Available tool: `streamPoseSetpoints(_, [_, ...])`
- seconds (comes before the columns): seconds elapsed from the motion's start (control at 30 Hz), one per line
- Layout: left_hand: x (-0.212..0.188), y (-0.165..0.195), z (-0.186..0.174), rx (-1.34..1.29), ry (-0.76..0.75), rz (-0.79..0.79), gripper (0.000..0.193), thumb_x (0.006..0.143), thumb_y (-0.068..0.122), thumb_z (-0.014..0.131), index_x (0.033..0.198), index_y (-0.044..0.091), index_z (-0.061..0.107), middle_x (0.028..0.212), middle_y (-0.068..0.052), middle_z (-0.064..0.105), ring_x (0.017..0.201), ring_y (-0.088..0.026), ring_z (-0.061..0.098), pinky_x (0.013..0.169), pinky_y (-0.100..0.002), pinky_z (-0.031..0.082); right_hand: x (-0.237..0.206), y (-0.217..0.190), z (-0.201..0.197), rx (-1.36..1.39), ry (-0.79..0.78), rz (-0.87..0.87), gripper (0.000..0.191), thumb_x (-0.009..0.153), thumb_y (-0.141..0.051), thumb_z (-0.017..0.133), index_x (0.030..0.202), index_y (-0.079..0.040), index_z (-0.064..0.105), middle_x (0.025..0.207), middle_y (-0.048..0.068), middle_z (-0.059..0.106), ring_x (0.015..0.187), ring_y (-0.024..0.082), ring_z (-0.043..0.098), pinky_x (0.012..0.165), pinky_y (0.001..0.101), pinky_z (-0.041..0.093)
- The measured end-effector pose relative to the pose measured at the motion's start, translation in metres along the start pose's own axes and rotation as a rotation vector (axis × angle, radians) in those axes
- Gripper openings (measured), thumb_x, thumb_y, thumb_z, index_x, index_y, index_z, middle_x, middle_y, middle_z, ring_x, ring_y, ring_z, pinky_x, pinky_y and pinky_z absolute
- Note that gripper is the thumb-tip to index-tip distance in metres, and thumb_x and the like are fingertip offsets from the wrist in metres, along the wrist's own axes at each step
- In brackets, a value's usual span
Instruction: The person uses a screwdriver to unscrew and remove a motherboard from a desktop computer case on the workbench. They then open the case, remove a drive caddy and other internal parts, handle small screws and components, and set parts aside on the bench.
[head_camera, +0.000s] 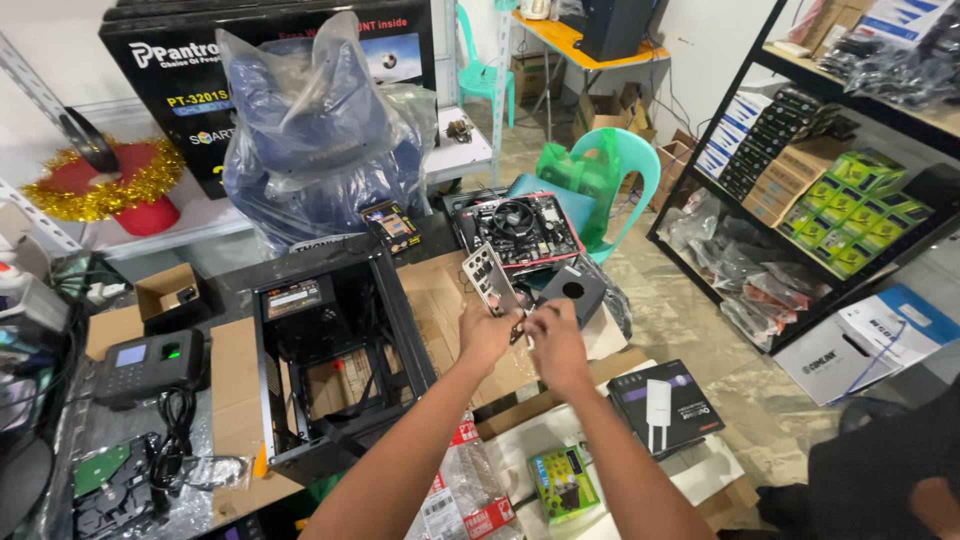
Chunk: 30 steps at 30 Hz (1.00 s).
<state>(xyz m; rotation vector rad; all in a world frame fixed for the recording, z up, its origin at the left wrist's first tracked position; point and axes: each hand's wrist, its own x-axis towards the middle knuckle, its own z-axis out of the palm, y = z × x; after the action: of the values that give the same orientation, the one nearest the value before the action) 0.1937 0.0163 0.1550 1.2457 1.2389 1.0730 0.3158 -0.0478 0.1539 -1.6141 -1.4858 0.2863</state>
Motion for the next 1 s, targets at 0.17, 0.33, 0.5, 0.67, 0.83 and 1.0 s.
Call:
streamPoseSetpoints(0.17, [0.007,-0.018,-0.004,0.062,0.063,0.138,0.026,0.072,0.014,0.085,0.093,0.001,0.078,0.076,-0.009,0.075,0.062,-0.016,0.068,0.056,-0.035,0.055,0.002,0.019,0.006,0.19,-0.13,-0.018,0.014,0.086,0.002,0.057,0.097,0.0,0.065,0.115,0.015,0.054,0.097,0.028,0.066,0.082,0.0359,0.06])
streamPoseSetpoints(0.33, [0.017,-0.047,-0.009,0.209,0.043,0.01,0.03,0.075,0.022,0.084,0.091,-0.001,0.077,0.072,-0.012,0.074,0.06,-0.022,0.073,0.059,-0.038,0.057,-0.007,0.038,0.028,-0.02,-0.003,-0.138,0.008,0.087,-0.003,0.068,0.095,-0.001,0.069,0.115,0.017,0.057,0.102,0.033,0.063,0.089,0.0405,0.053])
streamPoseSetpoints(0.5, [0.025,-0.076,-0.005,0.365,0.183,0.496,0.035,0.075,0.024,0.087,0.094,-0.004,0.075,0.077,-0.019,0.073,0.07,-0.031,0.072,0.066,-0.039,0.056,-0.016,0.047,0.047,-0.187,-0.007,-0.191,0.019,0.088,0.0,0.065,0.107,0.001,0.067,0.121,0.017,0.058,0.105,0.036,0.062,0.087,0.0409,0.053])
streamPoseSetpoints(0.67, [0.029,-0.063,-0.012,0.216,0.072,0.19,0.032,0.072,0.021,0.086,0.089,-0.004,0.074,0.081,-0.019,0.075,0.072,-0.029,0.073,0.064,-0.038,0.056,-0.001,0.051,0.047,0.573,-0.12,0.496,0.016,0.096,-0.012,0.066,0.106,0.0,0.067,0.114,0.013,0.06,0.097,0.027,0.067,0.081,0.0371,0.059])
streamPoseSetpoints(0.83, [0.019,-0.029,-0.014,0.276,0.048,0.107,0.029,0.076,0.019,0.087,0.091,-0.001,0.073,0.083,-0.016,0.075,0.071,-0.021,0.072,0.064,-0.036,0.055,-0.007,0.062,0.048,-0.11,0.094,-0.222,0.009,0.092,-0.007,0.066,0.099,-0.001,0.068,0.113,0.011,0.06,0.099,0.025,0.064,0.082,0.0355,0.057])
streamPoseSetpoints(1.0, [0.003,-0.02,-0.019,-0.054,-0.136,0.283,0.022,0.083,0.012,0.076,0.105,0.008,0.079,0.088,-0.008,0.078,0.074,-0.009,0.069,0.066,-0.03,0.055,0.018,0.085,0.044,0.939,-0.06,0.771,0.02,0.1,-0.016,0.066,0.114,-0.002,0.066,0.101,0.01,0.062,0.089,0.02,0.062,0.083,0.0367,0.056])
